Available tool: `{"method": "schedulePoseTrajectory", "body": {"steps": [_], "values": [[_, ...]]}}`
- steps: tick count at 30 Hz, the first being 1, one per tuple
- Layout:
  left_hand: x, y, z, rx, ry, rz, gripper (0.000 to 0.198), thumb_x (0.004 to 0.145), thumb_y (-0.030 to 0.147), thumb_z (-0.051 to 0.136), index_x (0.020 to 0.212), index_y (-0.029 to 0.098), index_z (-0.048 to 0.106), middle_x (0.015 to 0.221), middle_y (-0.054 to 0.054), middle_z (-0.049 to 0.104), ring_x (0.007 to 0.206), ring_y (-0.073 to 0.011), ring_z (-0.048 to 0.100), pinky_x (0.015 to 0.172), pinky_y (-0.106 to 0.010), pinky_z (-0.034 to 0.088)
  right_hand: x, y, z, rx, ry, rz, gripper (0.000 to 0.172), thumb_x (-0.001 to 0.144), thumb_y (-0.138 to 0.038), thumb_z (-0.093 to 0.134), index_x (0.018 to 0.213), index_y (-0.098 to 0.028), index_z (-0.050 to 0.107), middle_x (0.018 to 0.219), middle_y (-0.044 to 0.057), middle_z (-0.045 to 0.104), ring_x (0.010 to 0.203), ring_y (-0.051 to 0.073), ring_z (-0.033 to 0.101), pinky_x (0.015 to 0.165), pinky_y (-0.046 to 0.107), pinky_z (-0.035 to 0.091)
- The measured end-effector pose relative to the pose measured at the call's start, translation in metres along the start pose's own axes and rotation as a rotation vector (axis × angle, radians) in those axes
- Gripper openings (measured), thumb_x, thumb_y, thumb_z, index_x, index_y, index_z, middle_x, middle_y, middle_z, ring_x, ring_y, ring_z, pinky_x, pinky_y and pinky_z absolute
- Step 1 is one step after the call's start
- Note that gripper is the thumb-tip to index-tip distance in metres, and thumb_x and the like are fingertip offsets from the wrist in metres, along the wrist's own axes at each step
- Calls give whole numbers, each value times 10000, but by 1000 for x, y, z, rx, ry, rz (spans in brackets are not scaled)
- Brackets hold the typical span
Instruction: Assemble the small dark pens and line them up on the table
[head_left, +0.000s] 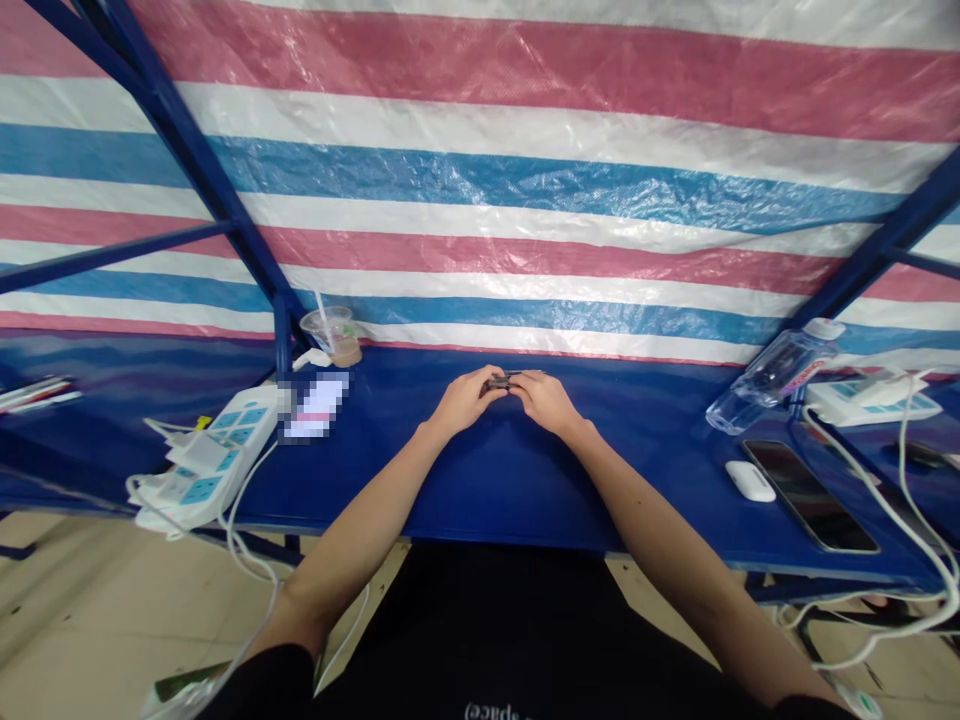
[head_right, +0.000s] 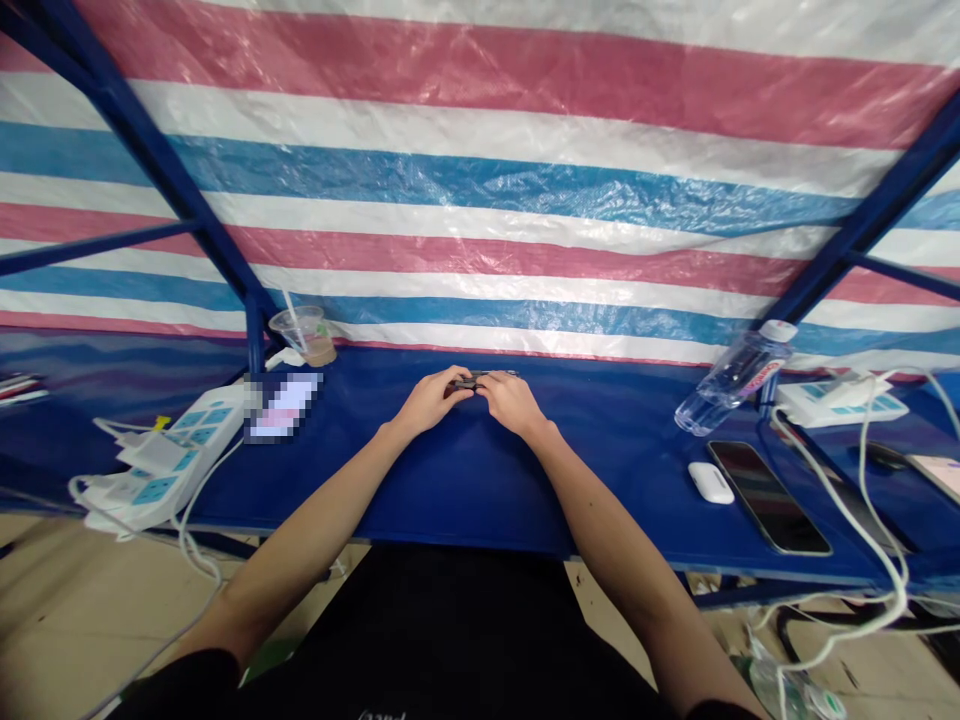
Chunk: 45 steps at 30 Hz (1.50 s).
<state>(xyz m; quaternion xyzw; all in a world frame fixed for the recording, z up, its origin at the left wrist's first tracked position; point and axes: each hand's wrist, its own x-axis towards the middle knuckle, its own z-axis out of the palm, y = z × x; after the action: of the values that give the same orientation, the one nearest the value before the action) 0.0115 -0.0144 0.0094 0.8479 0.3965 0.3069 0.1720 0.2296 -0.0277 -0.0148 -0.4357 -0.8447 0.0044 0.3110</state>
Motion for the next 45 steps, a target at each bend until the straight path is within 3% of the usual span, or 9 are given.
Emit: {"method": "schedulePoseTrajectory", "body": {"steps": [4, 8, 13, 18, 22, 27, 35, 40, 45], "values": [[1, -3, 1, -9, 17, 2, 154, 1016, 316, 592, 1091, 240, 703, 1066, -30, 772, 956, -209, 712, 887, -297, 515, 0, -1, 1, -1, 10, -4, 251, 1074, -240, 507, 1209, -235, 718, 1202, 92, 752, 1121, 262, 685, 1003, 404, 514], [1, -4, 0, 36, 8, -4, 308, 1061, 366, 502, 925, 214, 733, 910, -36, 754, 866, -208, 692, 863, -306, 505, 0, -3, -1, -10, 13, -10, 231, 1075, -246, 512, 1157, -225, 726, 1136, 91, 751, 1080, 259, 682, 985, 396, 514], [1, -7, 1, -34, 56, 46, 237, 991, 381, 649, 1168, 231, 696, 1088, -43, 741, 957, -206, 692, 877, -303, 519, 0, -5, -2, -13, 20, 0, 252, 1073, -213, 482, 1160, -228, 718, 1140, 93, 729, 1074, 246, 676, 976, 384, 517], [1, -9, 3, -10, 50, 51, 154, 1005, 343, 627, 1068, 220, 694, 1066, -50, 740, 981, -216, 684, 899, -319, 523, 0, -6, -1, -6, 32, -11, 229, 1072, -217, 491, 1115, -228, 717, 1102, 84, 719, 1058, 237, 670, 969, 367, 512], [1, -7, 0, 58, 43, 35, 268, 1057, 370, 533, 966, 211, 729, 995, -61, 745, 959, -229, 680, 931, -348, 514, 0, -8, -1, 6, 45, -29, 229, 1073, -225, 492, 1113, -228, 717, 1085, 84, 719, 1051, 239, 667, 984, 372, 507], [0, -6, 1, -37, 45, 56, 212, 997, 362, 647, 1157, 232, 695, 1110, -49, 742, 996, -212, 693, 906, -316, 536, 0, -8, -1, 21, 60, -34, 254, 1079, -222, 470, 1136, -225, 718, 1099, 91, 718, 1062, 240, 666, 987, 374, 509], [0, -8, -1, 47, 32, 50, 237, 1045, 370, 554, 996, 222, 733, 1025, -60, 743, 1006, -236, 682, 971, -356, 526, 1, -10, -1, 6, 64, -38, 235, 1073, -228, 487, 1110, -231, 719, 1092, 89, 726, 1059, 252, 672, 997, 405, 528], [-1, -8, -2, -25, 30, 59, 244, 1001, 372, 639, 1203, 242, 685, 1158, -53, 736, 1034, -221, 695, 934, -330, 550, 2, -11, 2, -15, 83, -49, 238, 1068, -191, 489, 1119, -224, 718, 1089, 90, 730, 1050, 247, 678, 983, 395, 529], [-1, -7, -3, 20, 29, 72, 197, 1047, 352, 551, 1080, 220, 694, 1095, -57, 740, 1031, -233, 691, 964, -370, 540, 3, -10, 5, -17, 104, -69, 201, 1065, -204, 521, 1115, -207, 716, 1070, 89, 736, 1034, 250, 687, 972, 400, 533]]}}
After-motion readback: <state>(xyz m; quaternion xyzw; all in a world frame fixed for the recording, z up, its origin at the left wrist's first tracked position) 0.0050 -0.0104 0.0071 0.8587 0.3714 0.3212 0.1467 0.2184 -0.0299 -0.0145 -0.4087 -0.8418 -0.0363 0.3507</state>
